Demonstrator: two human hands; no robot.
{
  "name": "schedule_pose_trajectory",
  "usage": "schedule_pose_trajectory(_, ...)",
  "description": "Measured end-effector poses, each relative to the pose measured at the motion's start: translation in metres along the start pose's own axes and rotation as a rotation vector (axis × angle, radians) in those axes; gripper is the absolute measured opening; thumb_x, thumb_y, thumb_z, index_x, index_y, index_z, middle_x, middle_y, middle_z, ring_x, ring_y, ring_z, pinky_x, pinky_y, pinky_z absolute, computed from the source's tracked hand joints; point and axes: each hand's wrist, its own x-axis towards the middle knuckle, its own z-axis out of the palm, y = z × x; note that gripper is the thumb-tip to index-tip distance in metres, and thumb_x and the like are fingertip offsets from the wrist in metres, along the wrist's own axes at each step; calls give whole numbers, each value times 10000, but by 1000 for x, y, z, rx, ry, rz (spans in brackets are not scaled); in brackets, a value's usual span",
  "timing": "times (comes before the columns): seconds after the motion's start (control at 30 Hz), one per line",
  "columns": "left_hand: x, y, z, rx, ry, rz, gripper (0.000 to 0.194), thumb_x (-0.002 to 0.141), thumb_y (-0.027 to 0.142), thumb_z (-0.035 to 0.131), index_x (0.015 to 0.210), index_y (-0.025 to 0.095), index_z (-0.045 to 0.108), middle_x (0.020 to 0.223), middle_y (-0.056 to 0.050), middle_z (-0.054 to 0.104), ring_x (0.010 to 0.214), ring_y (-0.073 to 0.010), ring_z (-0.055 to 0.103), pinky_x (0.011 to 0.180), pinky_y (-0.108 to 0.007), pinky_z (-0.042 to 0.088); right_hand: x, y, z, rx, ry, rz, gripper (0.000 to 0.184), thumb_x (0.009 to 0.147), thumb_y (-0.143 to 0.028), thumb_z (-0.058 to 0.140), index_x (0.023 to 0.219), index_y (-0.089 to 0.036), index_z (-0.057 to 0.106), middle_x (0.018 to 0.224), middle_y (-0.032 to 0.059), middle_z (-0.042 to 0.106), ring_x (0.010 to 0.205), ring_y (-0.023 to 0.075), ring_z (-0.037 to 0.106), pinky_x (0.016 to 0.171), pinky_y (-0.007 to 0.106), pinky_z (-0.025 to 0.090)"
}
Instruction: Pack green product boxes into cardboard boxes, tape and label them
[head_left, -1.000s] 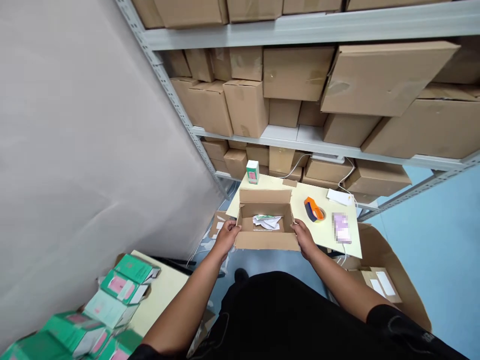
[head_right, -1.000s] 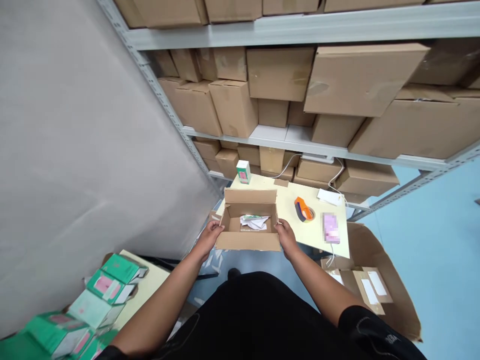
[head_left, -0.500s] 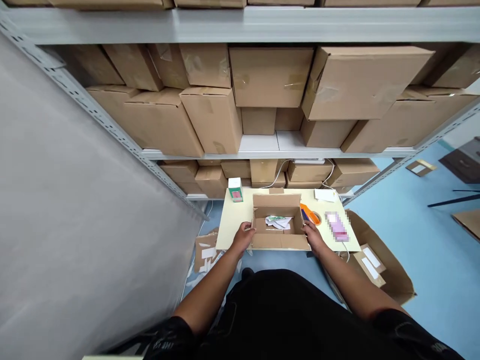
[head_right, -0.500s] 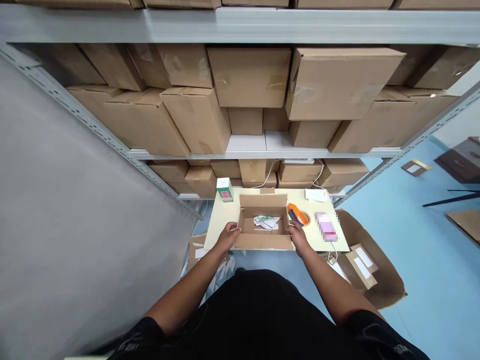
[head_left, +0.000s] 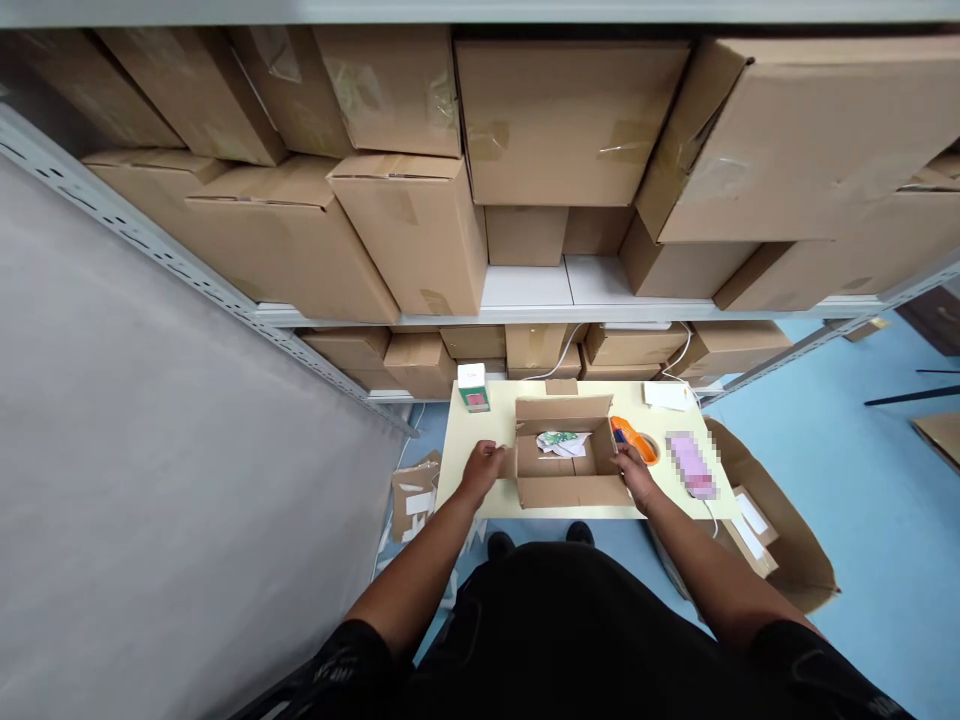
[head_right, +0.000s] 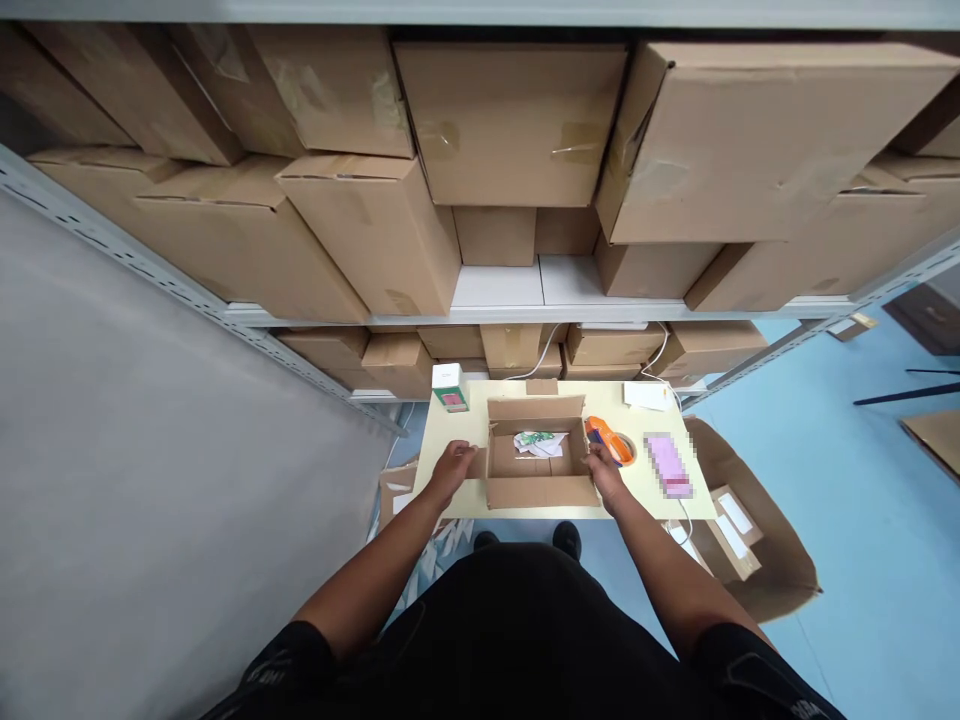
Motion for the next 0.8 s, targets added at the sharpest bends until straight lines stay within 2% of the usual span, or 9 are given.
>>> schedule_pose_trajectory(0.07,21,8,-13,68,159,51,415,879,416,680,1196,159,603,1245,-146,665,1146,-255,657,1017,-377,495,1,2,-7,-28,-40,35,588,679,-529,650,1194,-248,604,1070,29,702,890,210,643,732,313,515)
schedule_pose_trajectory(0.17,55,33,-30,218,383,229,658,823,403,736,1375,128,506,1395,-193,557,1324,-291,549,1115,-397,436,0,2,-19,-86,-39,48,655,738,-614,622,1285,-255,581,1293,65,664,1052,244,658,839,363,541)
schedule_pose_trajectory(0.27,84,59,-35,389,515,357,796,767,394,790,1446,149,453,1461,-192,503,1423,-331,448,1192,-436,361,-3,-1,-30,-172,19,60,636,791,-647,599,1286,-249,599,1302,84,670,1112,277,661,932,408,530)
schedule_pose_trajectory(0.37,106,75,-28,501,519,371,858,727,419,836,1452,165,454,1497,-192,467,1441,-353,421,1199,-453,358,-6,-6,-39,-249,84,3,595,836,-637,586,1273,-234,610,1253,99,693,1139,295,661,993,426,511)
schedule_pose_trajectory(0.47,121,78,-20,521,499,344,903,737,425,831,1489,160,406,1488,-197,461,1402,-352,469,1151,-444,421,-9,-10,-47,-304,160,-163,601,862,-599,587,1314,-204,586,1318,141,646,1207,315,629,1011,454,507)
schedule_pose_trajectory(0.6,132,77,-16,487,491,325,837,770,357,785,1487,161,400,1415,-190,500,1293,-336,571,1082,-427,484,-22,-20,-57,-401,218,-400,554,893,-538,588,1335,-205,563,1339,158,607,1240,327,589,974,493,535)
schedule_pose_trajectory(0.7,133,79,-22,443,502,303,771,755,317,776,1439,167,453,1381,-182,529,1242,-335,604,1060,-435,499,-40,-34,-59,-467,238,-538,495,919,-497,585,1328,-220,566,1312,150,614,1232,335,582,933,509,558)
schedule_pose_trajectory(0.8,128,82,-39,318,570,251,752,716,291,796,1385,170,475,1351,-169,556,1240,-319,602,1078,-442,489,-58,-45,-52,-472,198,-591,449,939,-469,577,1315,-225,580,1312,155,614,1226,338,584,861,480,583)
